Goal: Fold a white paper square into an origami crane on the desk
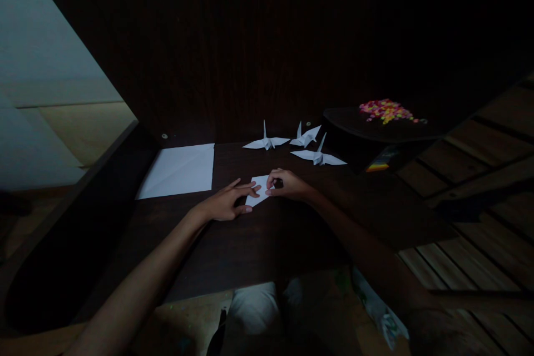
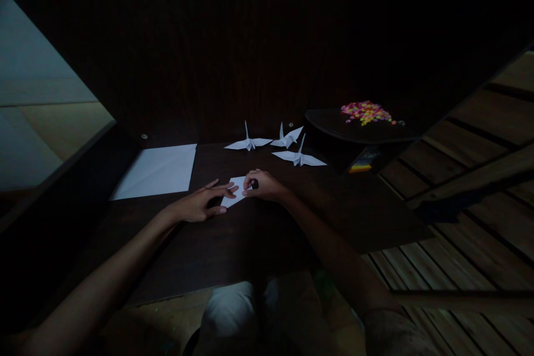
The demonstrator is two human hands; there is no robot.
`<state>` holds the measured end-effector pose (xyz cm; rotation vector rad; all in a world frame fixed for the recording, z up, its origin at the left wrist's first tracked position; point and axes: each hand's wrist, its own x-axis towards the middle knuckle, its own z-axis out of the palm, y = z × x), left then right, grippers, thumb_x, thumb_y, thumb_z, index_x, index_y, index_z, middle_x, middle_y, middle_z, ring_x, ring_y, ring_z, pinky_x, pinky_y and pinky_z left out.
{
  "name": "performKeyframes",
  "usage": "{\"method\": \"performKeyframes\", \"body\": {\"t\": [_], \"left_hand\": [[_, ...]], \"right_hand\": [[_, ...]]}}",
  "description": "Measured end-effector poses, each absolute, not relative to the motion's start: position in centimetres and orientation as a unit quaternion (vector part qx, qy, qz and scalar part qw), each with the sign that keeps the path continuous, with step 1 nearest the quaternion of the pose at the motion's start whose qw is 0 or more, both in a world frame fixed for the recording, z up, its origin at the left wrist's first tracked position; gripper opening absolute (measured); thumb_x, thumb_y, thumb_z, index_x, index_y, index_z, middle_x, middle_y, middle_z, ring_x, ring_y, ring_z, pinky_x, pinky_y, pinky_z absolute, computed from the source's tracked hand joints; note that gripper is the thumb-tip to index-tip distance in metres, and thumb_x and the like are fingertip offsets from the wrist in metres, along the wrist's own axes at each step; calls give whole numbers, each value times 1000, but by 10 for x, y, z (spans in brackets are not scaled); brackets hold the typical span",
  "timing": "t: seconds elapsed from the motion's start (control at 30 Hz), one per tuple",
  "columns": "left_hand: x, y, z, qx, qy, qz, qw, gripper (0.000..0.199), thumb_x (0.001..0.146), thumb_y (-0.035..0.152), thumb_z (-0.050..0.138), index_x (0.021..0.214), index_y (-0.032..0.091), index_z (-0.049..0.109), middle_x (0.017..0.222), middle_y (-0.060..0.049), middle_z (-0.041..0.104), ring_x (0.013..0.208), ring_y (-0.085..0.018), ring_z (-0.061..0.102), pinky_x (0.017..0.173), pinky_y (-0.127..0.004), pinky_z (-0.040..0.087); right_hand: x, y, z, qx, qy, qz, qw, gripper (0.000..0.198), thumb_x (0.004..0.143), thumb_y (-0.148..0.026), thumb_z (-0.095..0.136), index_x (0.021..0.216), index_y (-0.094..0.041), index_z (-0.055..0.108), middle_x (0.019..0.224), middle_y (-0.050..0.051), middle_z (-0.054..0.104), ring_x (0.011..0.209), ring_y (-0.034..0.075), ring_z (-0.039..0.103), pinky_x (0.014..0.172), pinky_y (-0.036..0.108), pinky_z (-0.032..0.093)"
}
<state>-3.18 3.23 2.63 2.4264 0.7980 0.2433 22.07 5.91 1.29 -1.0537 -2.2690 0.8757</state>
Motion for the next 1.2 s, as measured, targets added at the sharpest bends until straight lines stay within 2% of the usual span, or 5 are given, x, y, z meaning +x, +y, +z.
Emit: {"method": "performKeyframes", "body": {"t": [0.2,0.57,0.7,0.87,1.2], "left_hand": [[-32,32,28,909,293,79,286,34,89,30,57,122,26,51,150,-7,39,142,-19,28,119,-50,9],[-32,28,29,911,298,98,267,32,91,33,53,123,26,53,149,-6,41,140,-19,33,119,-50,10],[-26,20,30,918,317,100,216,28,94,32,47,120,26,55,147,-4,44,137,-21,38,117,-48,18],[-16,11,27,924,331,116,152,32,96,36,43,123,25,56,145,-3,48,127,-26,47,107,-47,33],[0,0,17,924,358,119,68,42,99,35,36,138,26,47,145,-4,47,121,-30,49,99,-48,39]], "right_hand": [[227,61,13,-396,-821,327,248,4,74,-15,67,77,-17,65,80,1,59,77,15,54,70,27,42],[235,61,19,-386,-820,350,235,17,74,-10,61,87,-17,67,90,4,64,81,16,57,75,30,46],[238,62,17,-404,-790,389,246,17,76,-12,58,90,-16,67,88,4,67,75,15,58,69,28,47],[229,59,12,-390,-808,317,307,12,79,-28,67,84,-18,68,91,6,68,82,18,60,75,32,47],[223,54,7,-433,-827,197,299,6,73,-17,73,76,-20,69,97,5,65,94,21,54,86,37,40]]}}
